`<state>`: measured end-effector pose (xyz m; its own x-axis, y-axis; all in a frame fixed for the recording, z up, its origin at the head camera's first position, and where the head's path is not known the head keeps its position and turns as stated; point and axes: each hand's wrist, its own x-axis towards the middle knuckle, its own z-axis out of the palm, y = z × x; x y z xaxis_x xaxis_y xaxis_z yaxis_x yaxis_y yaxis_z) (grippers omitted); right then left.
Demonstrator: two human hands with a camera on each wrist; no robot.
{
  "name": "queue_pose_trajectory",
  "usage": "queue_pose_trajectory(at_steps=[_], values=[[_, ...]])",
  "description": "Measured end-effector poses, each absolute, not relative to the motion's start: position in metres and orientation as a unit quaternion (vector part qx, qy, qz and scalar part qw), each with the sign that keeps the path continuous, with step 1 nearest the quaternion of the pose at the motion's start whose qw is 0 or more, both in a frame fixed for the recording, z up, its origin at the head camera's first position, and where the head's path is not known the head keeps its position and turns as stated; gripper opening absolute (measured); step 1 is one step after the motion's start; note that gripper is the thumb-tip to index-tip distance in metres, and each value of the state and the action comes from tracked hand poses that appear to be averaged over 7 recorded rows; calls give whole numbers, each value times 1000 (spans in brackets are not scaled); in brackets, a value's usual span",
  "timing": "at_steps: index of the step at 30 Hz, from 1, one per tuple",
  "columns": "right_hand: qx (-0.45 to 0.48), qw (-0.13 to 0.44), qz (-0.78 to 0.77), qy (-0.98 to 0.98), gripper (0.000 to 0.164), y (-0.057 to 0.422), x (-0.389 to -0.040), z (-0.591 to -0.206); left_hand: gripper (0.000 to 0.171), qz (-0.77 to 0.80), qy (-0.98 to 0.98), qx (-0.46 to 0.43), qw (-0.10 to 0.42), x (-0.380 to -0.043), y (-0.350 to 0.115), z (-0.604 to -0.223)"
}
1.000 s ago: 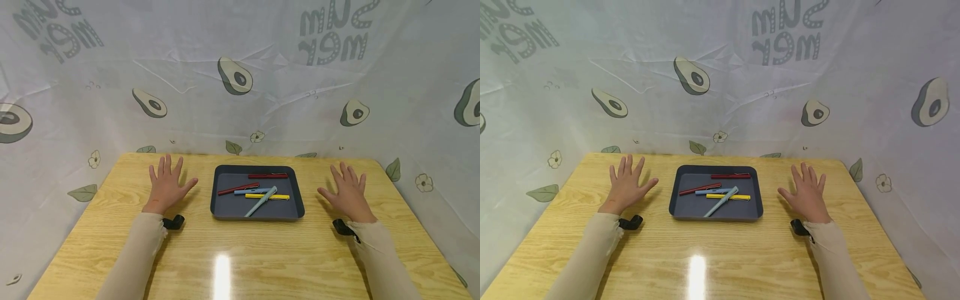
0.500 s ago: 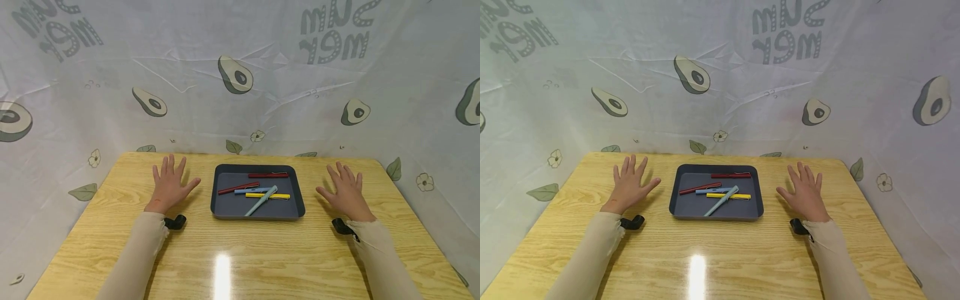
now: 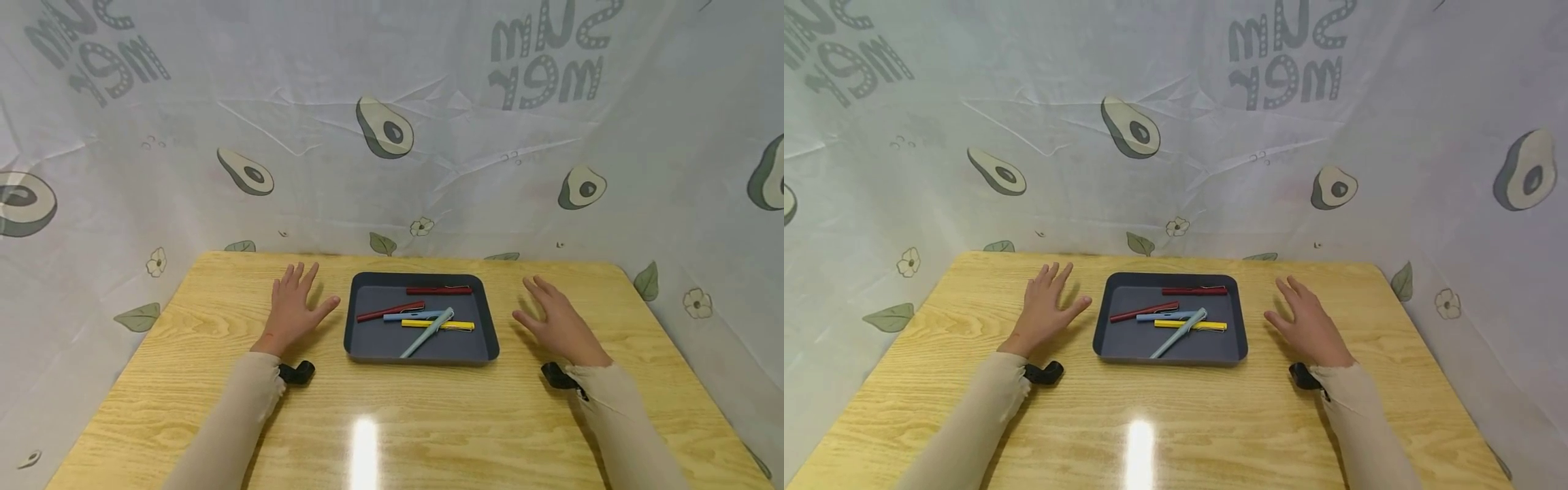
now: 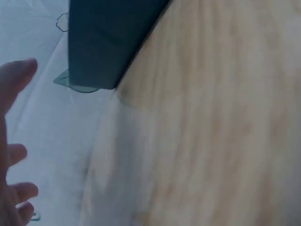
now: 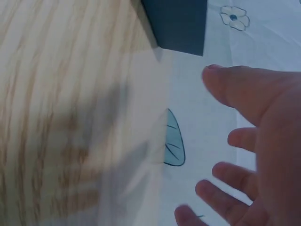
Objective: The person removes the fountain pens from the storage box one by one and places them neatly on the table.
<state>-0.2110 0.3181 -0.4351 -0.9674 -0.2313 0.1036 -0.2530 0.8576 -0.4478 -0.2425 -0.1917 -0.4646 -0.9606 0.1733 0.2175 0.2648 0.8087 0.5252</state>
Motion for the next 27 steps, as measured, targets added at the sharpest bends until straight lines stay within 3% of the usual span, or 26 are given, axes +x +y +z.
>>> queue_pose_trajectory(at_steps=[9,15,19,27], values=[[151,20,245,-957,70,317,-211,-427,90,-347,-927,-138,38,-237,-177,-474],[153,-3,266,-952,71,311,-217,-418,88,-399,-908,-128,2,-233,-168,-477],[160,-7,271,-949,72,303,-221,-412,84,-405,-905,-128,6,-232,-163,-478],[202,-6,281,-938,53,279,-229,-406,79,-377,-914,-145,22,-229,-161,-484]])
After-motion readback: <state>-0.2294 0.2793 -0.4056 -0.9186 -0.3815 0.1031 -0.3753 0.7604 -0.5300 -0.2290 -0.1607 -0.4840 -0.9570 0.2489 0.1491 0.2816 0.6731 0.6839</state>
